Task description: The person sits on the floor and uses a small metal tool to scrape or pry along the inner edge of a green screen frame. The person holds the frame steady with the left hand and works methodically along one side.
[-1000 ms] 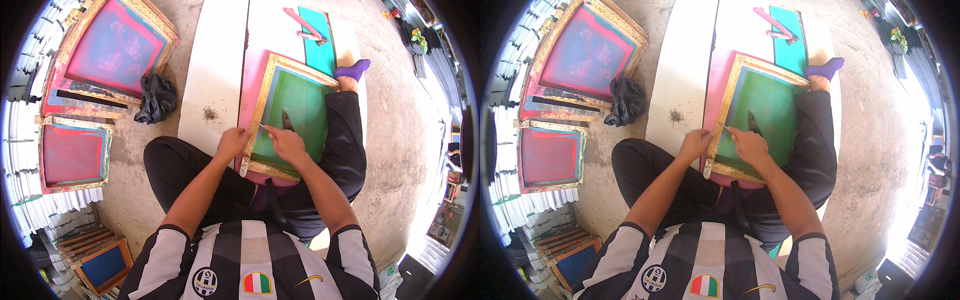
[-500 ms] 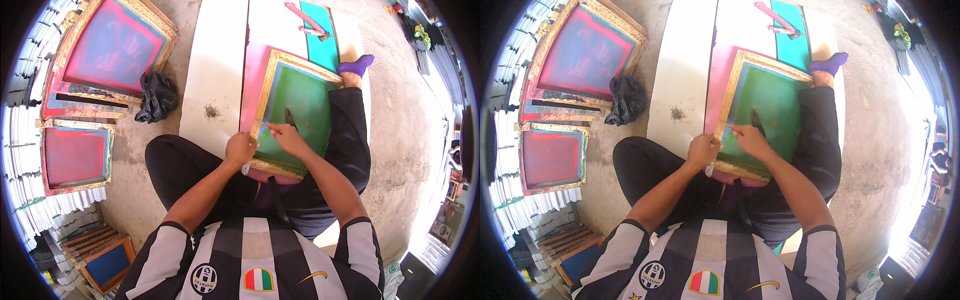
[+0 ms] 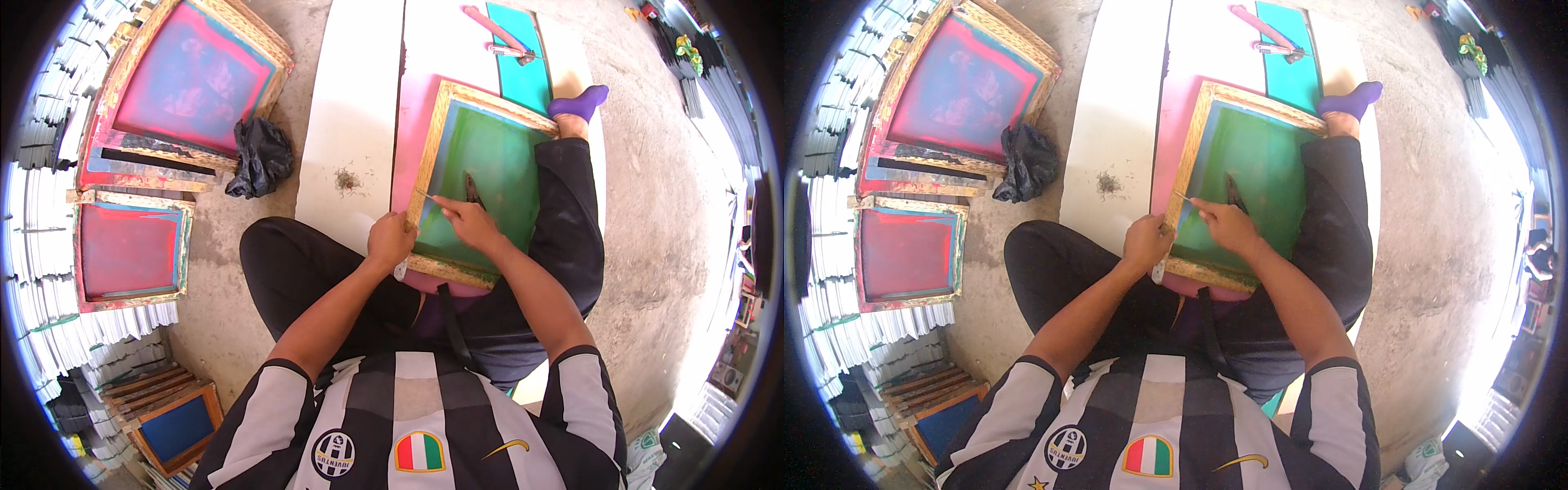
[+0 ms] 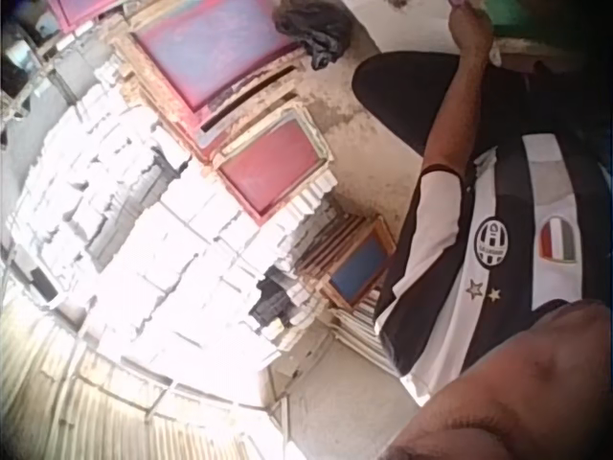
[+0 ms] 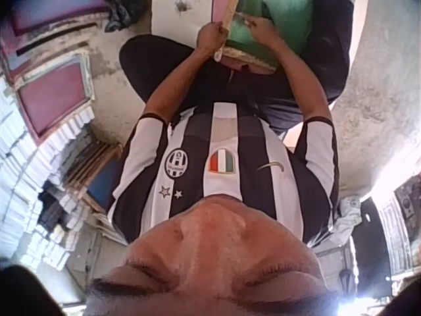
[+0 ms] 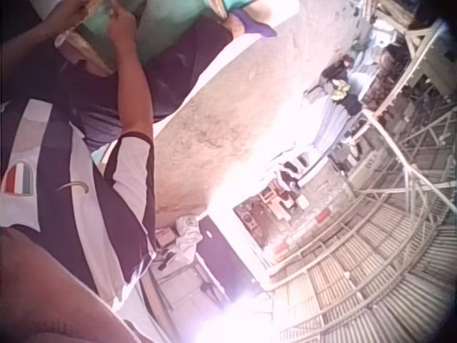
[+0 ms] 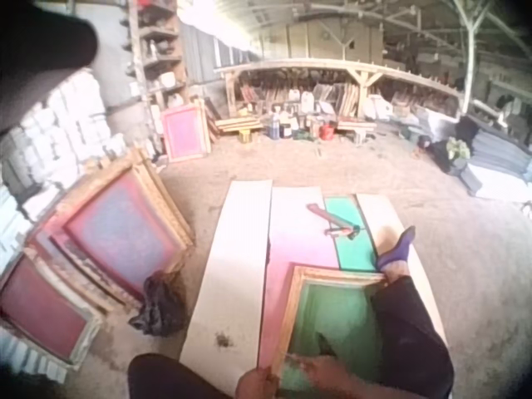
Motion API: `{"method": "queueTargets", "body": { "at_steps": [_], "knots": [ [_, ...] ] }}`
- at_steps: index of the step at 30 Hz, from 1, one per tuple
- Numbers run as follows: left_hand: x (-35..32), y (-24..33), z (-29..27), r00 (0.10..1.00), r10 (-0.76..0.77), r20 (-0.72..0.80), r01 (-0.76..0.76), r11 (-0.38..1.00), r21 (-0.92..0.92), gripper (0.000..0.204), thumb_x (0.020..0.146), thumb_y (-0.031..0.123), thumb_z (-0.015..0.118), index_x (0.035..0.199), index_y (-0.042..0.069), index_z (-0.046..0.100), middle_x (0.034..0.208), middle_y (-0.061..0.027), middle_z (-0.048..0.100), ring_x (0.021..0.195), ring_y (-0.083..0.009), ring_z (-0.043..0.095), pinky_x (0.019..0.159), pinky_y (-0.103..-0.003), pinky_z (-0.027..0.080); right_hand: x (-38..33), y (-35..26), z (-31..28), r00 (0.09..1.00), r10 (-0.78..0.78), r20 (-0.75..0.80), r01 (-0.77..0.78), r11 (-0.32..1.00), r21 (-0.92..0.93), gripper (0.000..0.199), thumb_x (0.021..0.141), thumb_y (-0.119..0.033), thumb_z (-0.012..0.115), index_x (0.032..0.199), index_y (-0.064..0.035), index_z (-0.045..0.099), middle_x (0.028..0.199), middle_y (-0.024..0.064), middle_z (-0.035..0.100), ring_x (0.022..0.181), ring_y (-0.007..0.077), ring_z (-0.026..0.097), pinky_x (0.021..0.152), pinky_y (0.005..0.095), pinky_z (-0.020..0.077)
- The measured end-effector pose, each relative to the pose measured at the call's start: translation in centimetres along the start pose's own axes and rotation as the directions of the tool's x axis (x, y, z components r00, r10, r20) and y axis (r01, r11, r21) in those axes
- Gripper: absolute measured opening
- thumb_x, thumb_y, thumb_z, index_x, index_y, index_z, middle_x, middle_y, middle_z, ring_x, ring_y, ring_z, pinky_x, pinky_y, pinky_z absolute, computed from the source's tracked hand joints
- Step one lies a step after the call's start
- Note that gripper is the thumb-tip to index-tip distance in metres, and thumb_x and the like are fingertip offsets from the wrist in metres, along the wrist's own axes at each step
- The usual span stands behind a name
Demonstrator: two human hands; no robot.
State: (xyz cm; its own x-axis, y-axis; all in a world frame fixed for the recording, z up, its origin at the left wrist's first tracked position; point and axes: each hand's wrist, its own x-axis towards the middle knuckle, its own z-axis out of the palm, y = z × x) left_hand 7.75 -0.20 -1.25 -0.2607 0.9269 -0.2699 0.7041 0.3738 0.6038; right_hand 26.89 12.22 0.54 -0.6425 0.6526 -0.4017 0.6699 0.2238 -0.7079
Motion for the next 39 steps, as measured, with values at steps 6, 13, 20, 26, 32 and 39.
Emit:
{"method": "queueTargets", "body": {
  "at_steps": [6,13,20,26,32,39],
  "knots": [
    [-0.1,0.0,-0.1,1.0,0.003,-0.006,-0.003,1.0,-0.003,0.029,0.083,0.022,0.079,0.101,0.0,0.071,0.095,-0.0202,0.07,0.093,-0.0415,0.069,0.082,-0.052,0.055,1.3,1.4,1.7,0.982,0.134,0.135,-0.185,0.846,0.5,0.04,0.107,-0.026,0.056,0.145,-0.0143,0.063,0.094,0.0102,0.074,0.072,0.0232,0.067,0.069,0.0384,0.0529],
    [-0.3,-0.4,-0.3,1.0,0.004,-0.011,-0.005,0.996,-0.094,0.038,0.081,0.024,0.081,0.11,0.002,0.074,0.09,-0.0192,0.068,0.085,-0.0383,0.068,0.079,-0.049,0.054,1.7,0.2,0.3,0.949,0.202,0.244,-0.304,0.796,0.523,0.04,0.107,-0.027,0.055,0.146,-0.0189,0.063,0.077,0.0057,0.064,0.062,0.0163,0.059,0.057,0.0315,0.047],
    [-0.1,-0.6,0.8,0.999,-0.015,-0.045,0.012,0.997,-0.08,0.044,0.082,0.026,0.079,0.114,-0.003,0.071,0.104,-0.0227,0.068,0.099,-0.0404,0.068,0.087,-0.05,0.055,-1.0,-0.2,0.1,0.996,-0.027,-0.079,0.014,0.987,-0.161,0.039,0.105,-0.034,0.053,0.143,-0.0331,0.062,0.104,0.0195,0.075,0.095,0.0428,0.072,0.084,0.0551,0.0557],
    [0.0,-0.4,0.8,0.999,-0.023,-0.047,0.02,0.999,-0.051,0.045,0.082,0.027,0.078,0.113,-0.004,0.07,0.104,-0.0233,0.068,0.099,-0.0415,0.068,0.088,-0.051,0.055,-1.6,-2.3,-0.2,0.996,0.034,-0.077,-0.052,0.969,-0.243,0.037,0.105,-0.033,0.051,0.14,-0.0312,0.064,0.106,0.019,0.075,0.097,0.044,0.071,0.087,0.0557,0.0554],
    [0.1,-0.4,0.7,1.0,-0.021,-0.023,0.02,0.998,-0.054,0.041,0.081,0.027,0.078,0.108,-0.003,0.07,0.101,-0.0225,0.068,0.098,-0.042,0.068,0.087,-0.052,0.055,-1.7,-1.6,0.1,0.995,-0.007,-0.103,-0.011,0.984,-0.178,0.037,0.105,-0.031,0.051,0.14,-0.0297,0.064,0.103,0.0201,0.075,0.094,0.0452,0.071,0.084,0.0574,0.0553],
    [0.1,-1.0,0.9,0.999,0.033,-0.032,-0.035,0.998,-0.05,0.036,0.08,0.025,0.077,0.102,-0.002,0.07,0.097,-0.021,0.067,0.094,-0.0414,0.068,0.084,-0.051,0.055,-2.0,-5.8,-0.7,0.988,0.155,0.009,-0.137,0.896,-0.423,0.037,0.105,-0.029,0.051,0.139,-0.0253,0.065,0.104,0.0233,0.074,0.095,0.0466,0.07,0.085,0.0557,0.0551]
  ]
}}
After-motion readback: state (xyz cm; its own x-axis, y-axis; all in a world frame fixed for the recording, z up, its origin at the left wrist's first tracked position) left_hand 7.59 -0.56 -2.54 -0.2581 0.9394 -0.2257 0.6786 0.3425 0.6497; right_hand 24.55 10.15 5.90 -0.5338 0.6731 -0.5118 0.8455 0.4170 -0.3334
